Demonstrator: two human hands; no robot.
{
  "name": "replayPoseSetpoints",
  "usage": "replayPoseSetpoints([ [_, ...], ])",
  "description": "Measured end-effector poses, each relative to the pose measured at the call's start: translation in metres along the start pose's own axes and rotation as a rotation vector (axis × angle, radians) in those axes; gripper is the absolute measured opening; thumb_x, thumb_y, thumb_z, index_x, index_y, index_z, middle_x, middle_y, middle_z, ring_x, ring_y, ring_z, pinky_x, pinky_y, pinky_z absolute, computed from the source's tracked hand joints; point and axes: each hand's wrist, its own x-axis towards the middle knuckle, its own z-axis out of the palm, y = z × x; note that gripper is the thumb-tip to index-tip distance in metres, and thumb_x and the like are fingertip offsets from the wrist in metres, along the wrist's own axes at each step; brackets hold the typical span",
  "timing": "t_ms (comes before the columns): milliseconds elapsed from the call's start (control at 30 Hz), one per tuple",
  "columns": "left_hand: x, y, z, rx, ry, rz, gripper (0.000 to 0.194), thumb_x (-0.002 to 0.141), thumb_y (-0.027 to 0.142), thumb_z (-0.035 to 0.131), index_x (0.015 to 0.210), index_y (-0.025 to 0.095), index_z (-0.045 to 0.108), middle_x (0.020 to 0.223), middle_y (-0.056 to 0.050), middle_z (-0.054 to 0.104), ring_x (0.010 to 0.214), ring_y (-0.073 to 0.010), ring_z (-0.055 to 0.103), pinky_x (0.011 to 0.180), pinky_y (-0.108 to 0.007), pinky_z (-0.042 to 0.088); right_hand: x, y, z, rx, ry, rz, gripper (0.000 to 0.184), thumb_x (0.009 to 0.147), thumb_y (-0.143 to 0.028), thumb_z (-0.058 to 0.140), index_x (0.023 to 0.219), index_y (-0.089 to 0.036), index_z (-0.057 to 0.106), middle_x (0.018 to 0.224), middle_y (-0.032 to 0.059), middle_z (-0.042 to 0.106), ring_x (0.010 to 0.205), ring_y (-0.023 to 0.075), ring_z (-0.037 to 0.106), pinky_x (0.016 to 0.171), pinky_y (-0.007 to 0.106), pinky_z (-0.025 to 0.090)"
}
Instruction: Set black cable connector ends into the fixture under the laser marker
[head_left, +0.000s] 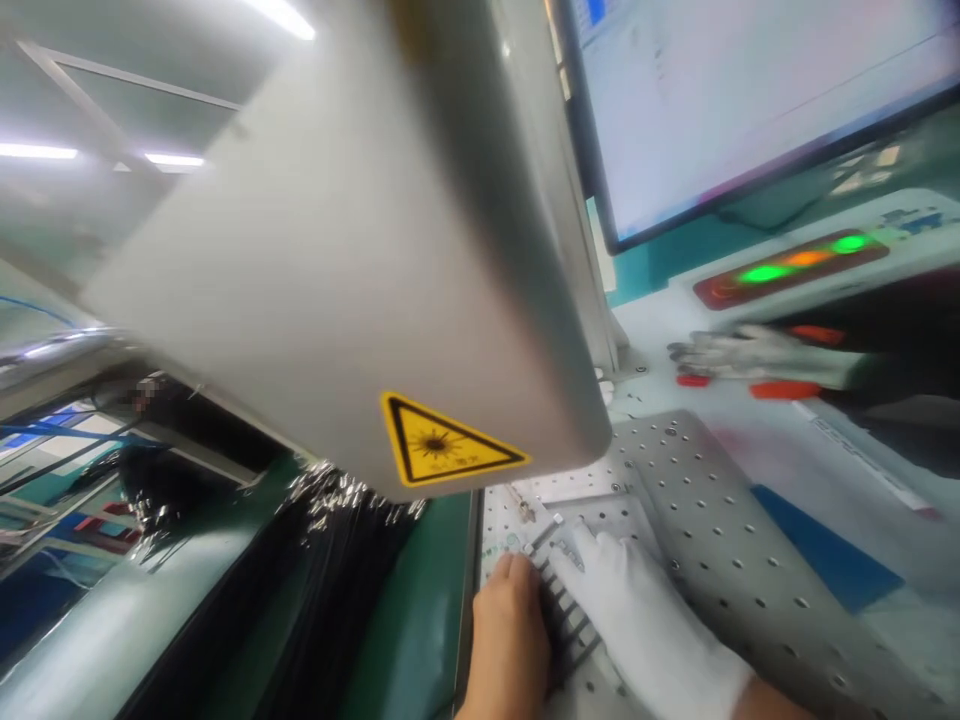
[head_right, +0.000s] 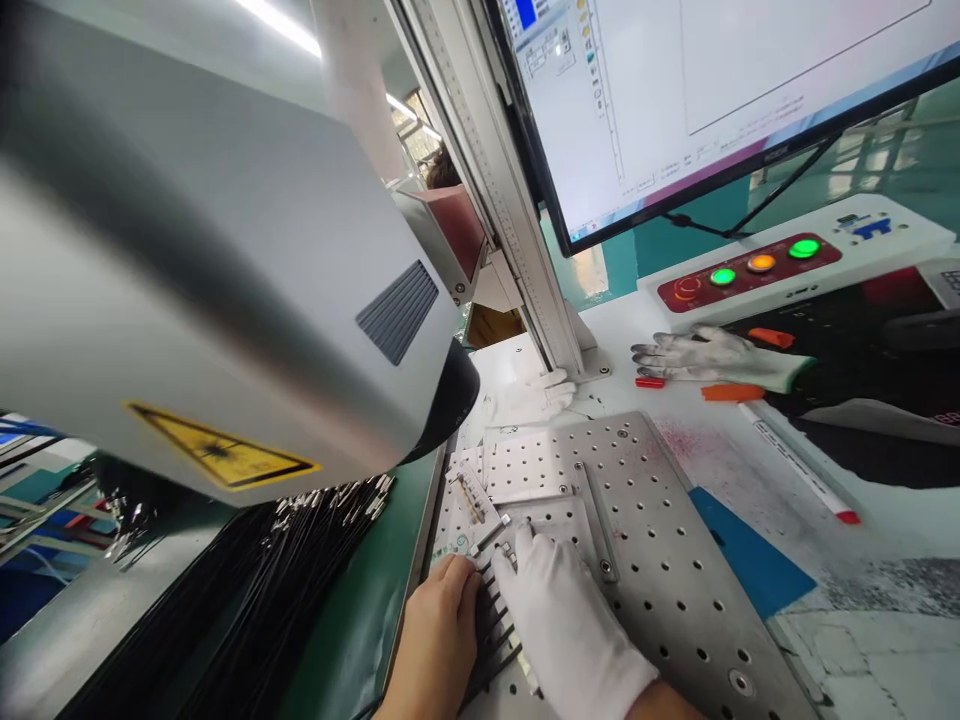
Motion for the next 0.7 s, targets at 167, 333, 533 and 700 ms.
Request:
replayPoseSetpoints([
  [167,0.001,-0.002,-0.004,0.001,-0.034,0.045,0.031,0.093,0.011,0.029,0.085,0.016,0.059,0.094,-0.011,0.066,0.09,-0.0224,0.063,0.078,-0.031,0.044,0.01,0.006,-0.018,0.151,-0.101,0.036,0.035,0.085,-0.003,0.048,0.106,-0.022,0.068,0.096,0.0093,0.063,0.072,0.0204,0.059,0.065,0.032,0.048],
  [333,0.001,0.011,-0.021,0.15,-0.102,0.001,0.03,0.091,0.011,0.036,0.107,0.004,0.06,0.113,-0.021,0.062,0.109,-0.0311,0.059,0.095,-0.041,0.045,0.013,0.04,-0.044,0.437,-0.17,-0.094,0.072,0.07,0.011,0.033,0.124,-0.028,0.062,0.115,0.0044,0.066,0.099,0.0172,0.063,0.086,0.027,0.05],
  [533,-0.022,0.011,-0.018,0.062,0.049,0.251,0.033,0.089,0.005,0.035,0.102,0.013,0.064,0.111,-0.012,0.064,0.104,-0.0247,0.058,0.095,-0.04,0.049,0.008,0.076,-0.051,0.823,-0.276,0.054,0.067,0.079,0.0,0.027,0.136,-0.02,0.056,0.125,0.0095,0.063,0.116,0.0191,0.059,0.107,0.038,0.042],
  [700,-0.033,-0.014,0.019,0.047,0.137,0.777,0.038,0.089,0.022,0.054,0.126,0.015,0.055,0.126,-0.012,0.064,0.119,-0.0233,0.057,0.103,-0.032,0.049,0.004,0.072,-0.037,0.847,-0.145,0.009,0.062,0.077,-0.006,0.029,0.124,-0.022,0.066,0.118,0.0081,0.067,0.108,0.0212,0.063,0.101,0.041,0.048],
])
